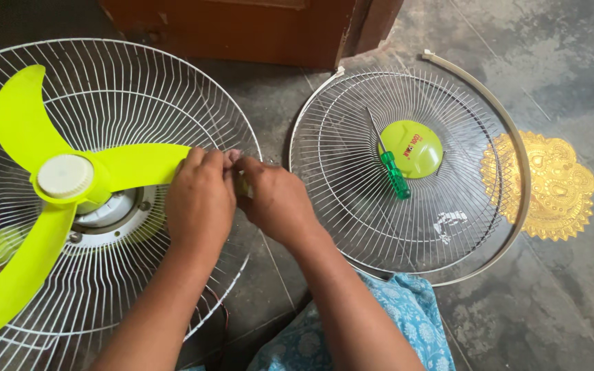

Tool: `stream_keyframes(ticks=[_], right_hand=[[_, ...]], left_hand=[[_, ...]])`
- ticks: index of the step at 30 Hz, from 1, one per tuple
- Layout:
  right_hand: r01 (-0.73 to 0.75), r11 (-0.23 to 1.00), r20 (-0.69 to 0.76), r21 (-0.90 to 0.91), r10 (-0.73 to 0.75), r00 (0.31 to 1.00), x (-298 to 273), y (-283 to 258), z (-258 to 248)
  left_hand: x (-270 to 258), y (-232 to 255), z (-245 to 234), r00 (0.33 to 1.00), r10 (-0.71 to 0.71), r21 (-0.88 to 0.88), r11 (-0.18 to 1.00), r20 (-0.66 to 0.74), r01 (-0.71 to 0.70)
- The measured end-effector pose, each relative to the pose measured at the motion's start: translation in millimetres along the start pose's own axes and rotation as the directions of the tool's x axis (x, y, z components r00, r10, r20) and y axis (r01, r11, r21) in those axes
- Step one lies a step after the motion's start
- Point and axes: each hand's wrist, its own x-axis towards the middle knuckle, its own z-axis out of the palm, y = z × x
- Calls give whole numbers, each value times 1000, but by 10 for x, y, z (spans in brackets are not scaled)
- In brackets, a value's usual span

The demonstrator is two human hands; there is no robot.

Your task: The person wipes the blades and central hub of a standing electric fan using a cloth. The fan remains stationary on the floor while the person rotates the blades by hand to access different surfaces.

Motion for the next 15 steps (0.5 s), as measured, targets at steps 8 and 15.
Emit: stream_keyframes(ticks=[8, 15], right_hand=[[56, 988, 5, 146, -57, 998, -31, 67, -93], [-26, 986, 46, 165, 18, 999, 20, 5, -105]], left_hand=[[82, -60, -91, 998, -41, -43, 998, -52, 38], [108, -104, -98, 995, 73, 38, 996, 63, -76]])
